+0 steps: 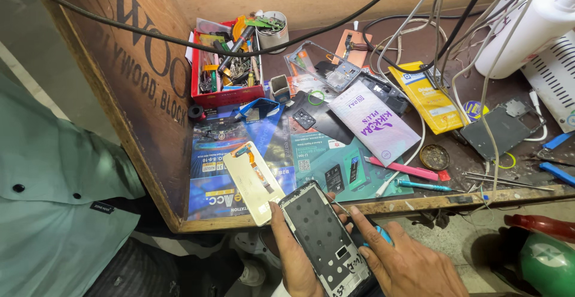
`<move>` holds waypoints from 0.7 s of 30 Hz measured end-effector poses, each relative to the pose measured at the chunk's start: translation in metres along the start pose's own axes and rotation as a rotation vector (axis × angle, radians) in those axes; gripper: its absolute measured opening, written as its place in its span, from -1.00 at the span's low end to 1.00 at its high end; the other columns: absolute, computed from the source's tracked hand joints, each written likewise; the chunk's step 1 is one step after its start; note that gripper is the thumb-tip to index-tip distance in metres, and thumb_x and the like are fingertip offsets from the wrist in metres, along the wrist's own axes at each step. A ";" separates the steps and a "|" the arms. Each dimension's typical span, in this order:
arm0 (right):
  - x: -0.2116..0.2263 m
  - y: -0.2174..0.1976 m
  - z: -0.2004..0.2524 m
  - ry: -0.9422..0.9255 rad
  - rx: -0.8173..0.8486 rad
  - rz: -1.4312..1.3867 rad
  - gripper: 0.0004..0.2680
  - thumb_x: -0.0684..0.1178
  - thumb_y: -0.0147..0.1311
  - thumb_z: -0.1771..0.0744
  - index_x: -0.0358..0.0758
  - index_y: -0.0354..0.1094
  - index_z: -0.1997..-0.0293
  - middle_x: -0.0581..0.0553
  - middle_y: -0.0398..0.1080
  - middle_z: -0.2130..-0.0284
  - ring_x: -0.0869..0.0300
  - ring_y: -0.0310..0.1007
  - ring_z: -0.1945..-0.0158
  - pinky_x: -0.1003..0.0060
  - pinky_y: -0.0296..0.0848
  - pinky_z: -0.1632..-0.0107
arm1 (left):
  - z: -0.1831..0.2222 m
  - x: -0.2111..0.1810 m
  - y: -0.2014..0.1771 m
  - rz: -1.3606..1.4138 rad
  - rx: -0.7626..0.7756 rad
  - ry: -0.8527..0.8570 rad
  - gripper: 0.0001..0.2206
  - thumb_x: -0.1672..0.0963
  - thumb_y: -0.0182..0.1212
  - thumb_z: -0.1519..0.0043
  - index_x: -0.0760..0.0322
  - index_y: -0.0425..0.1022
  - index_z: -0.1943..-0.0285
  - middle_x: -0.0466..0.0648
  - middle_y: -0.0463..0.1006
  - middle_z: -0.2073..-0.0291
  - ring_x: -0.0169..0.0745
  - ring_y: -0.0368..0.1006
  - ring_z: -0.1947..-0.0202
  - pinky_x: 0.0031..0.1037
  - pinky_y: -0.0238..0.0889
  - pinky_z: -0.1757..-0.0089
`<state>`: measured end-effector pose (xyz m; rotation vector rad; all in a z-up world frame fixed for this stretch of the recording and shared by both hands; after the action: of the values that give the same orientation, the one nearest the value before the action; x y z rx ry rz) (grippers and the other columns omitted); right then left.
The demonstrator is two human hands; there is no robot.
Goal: The person separates a phone display from its frame by hand and scrapes the edges of the phone frame using a small hand tool.
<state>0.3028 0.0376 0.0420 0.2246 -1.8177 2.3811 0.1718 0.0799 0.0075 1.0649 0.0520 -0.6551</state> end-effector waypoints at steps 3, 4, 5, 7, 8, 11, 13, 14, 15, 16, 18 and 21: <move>-0.001 -0.001 0.001 0.007 0.001 0.013 -0.38 0.21 -0.01 -0.31 0.49 -0.17 -0.61 -0.14 0.32 0.22 0.01 0.59 0.30 0.06 0.65 0.35 | 0.001 0.001 -0.002 -0.008 0.008 -0.026 -0.17 -0.31 -0.36 -0.21 0.49 0.47 0.02 0.07 0.54 0.40 -0.16 0.52 0.36 -0.37 0.48 0.24; -0.002 0.000 0.002 0.009 -0.002 0.015 -0.38 0.21 -0.01 -0.31 0.49 -0.17 -0.61 -0.14 0.32 0.23 0.02 0.59 0.31 0.06 0.65 0.35 | 0.001 0.002 -0.002 -0.001 0.027 -0.042 -0.16 -0.31 -0.35 -0.22 0.50 0.48 0.00 0.06 0.54 0.40 -0.17 0.52 0.35 -0.38 0.49 0.23; 0.000 -0.005 0.003 -0.034 -0.070 0.009 -0.39 0.20 0.03 -0.30 0.45 -0.10 -0.59 -0.15 0.33 0.23 0.01 0.59 0.34 0.07 0.64 0.40 | 0.000 0.002 -0.004 -0.002 0.028 -0.043 -0.16 -0.31 -0.35 -0.22 0.50 0.48 0.00 0.06 0.54 0.40 -0.17 0.52 0.35 -0.38 0.49 0.23; -0.004 -0.007 0.007 -0.073 -0.138 0.003 -0.39 0.18 0.06 -0.28 0.40 -0.04 -0.58 -0.16 0.34 0.23 0.01 0.59 0.37 0.07 0.63 0.45 | -0.002 0.009 -0.008 0.018 0.034 -0.126 -0.16 -0.32 -0.36 -0.20 0.48 0.49 -0.02 0.06 0.56 0.38 -0.15 0.55 0.36 -0.34 0.51 0.26; -0.007 -0.004 0.008 -0.098 -0.146 0.047 -0.38 0.19 0.09 -0.27 0.37 -0.02 -0.57 -0.16 0.34 0.25 0.04 0.58 0.40 0.08 0.62 0.46 | -0.003 0.008 -0.011 0.017 0.035 -0.129 -0.16 -0.32 -0.36 -0.20 0.48 0.49 -0.02 0.06 0.56 0.38 -0.15 0.55 0.36 -0.34 0.51 0.26; -0.022 0.005 0.017 -0.133 -0.173 0.152 -0.39 0.21 0.14 -0.27 0.33 0.02 -0.56 -0.13 0.36 0.26 0.14 0.55 0.46 0.13 0.59 0.47 | -0.005 0.011 -0.023 -0.070 0.043 -0.180 -0.18 -0.32 -0.33 -0.22 0.40 0.53 -0.06 0.08 0.55 0.39 -0.10 0.58 0.39 -0.23 0.55 0.30; -0.033 0.008 0.023 -0.142 -0.191 0.216 -0.41 0.23 0.15 -0.29 0.32 0.03 -0.54 -0.10 0.37 0.25 0.21 0.54 0.49 0.18 0.58 0.46 | -0.003 0.020 -0.024 -0.076 0.094 -0.300 -0.19 -0.32 -0.33 -0.21 0.38 0.41 -0.17 0.14 0.58 0.33 -0.01 0.60 0.38 -0.14 0.57 0.28; -0.035 0.007 0.028 -0.182 -0.237 0.251 -0.41 0.23 0.17 -0.28 0.28 0.06 -0.53 -0.11 0.38 0.26 0.19 0.51 0.51 0.19 0.54 0.52 | -0.002 0.019 -0.027 -0.074 0.094 -0.307 -0.19 -0.32 -0.33 -0.21 0.38 0.41 -0.17 0.14 0.58 0.33 -0.01 0.60 0.38 -0.14 0.57 0.28; -0.036 0.005 0.033 -0.223 -0.281 0.288 -0.41 0.22 0.19 -0.27 0.25 0.08 -0.51 -0.11 0.39 0.28 0.17 0.49 0.53 0.20 0.51 0.57 | 0.001 0.019 -0.020 -0.079 0.193 -0.329 -0.23 -0.31 -0.32 -0.23 0.21 0.35 -0.33 0.14 0.57 0.33 -0.03 0.60 0.38 -0.16 0.57 0.28; -0.043 0.006 0.038 -0.217 -0.276 0.292 -0.41 0.22 0.19 -0.27 0.25 0.08 -0.51 -0.11 0.39 0.28 0.17 0.49 0.53 0.20 0.51 0.57 | 0.004 0.020 -0.013 -0.083 0.292 -0.351 -0.25 -0.30 -0.32 -0.25 0.04 0.29 -0.49 0.13 0.56 0.33 -0.05 0.60 0.38 -0.18 0.57 0.28; -0.053 0.008 0.046 -0.246 -0.255 0.351 -0.39 0.25 0.22 -0.27 0.28 0.09 -0.54 -0.07 0.38 0.31 0.21 0.50 0.54 0.25 0.46 0.56 | 0.006 0.019 -0.009 -0.088 0.354 -0.377 -0.23 -0.28 -0.32 -0.28 0.13 0.21 -0.54 0.15 0.56 0.29 -0.03 0.60 0.34 -0.17 0.57 0.27; -0.067 0.012 0.055 -0.339 -0.198 0.458 -0.40 0.25 0.22 -0.27 0.21 0.02 -0.48 -0.10 0.36 0.36 0.21 0.47 0.51 0.30 0.45 0.51 | 0.012 0.022 -0.005 -0.100 0.424 -0.442 -0.21 -0.27 -0.34 -0.31 0.23 0.14 -0.57 0.17 0.56 0.23 0.01 0.61 0.30 -0.15 0.57 0.24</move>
<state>0.3677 -0.0200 0.0320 0.2188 -2.4787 2.5414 0.1837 0.0578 0.0021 1.3045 -0.4357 -1.0088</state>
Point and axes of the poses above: each hand's wrist, its own z-axis away from the middle knuckle, its own y-axis out of the palm, x = y × z, the point moved 9 cm from there along -z, towards the middle knuckle
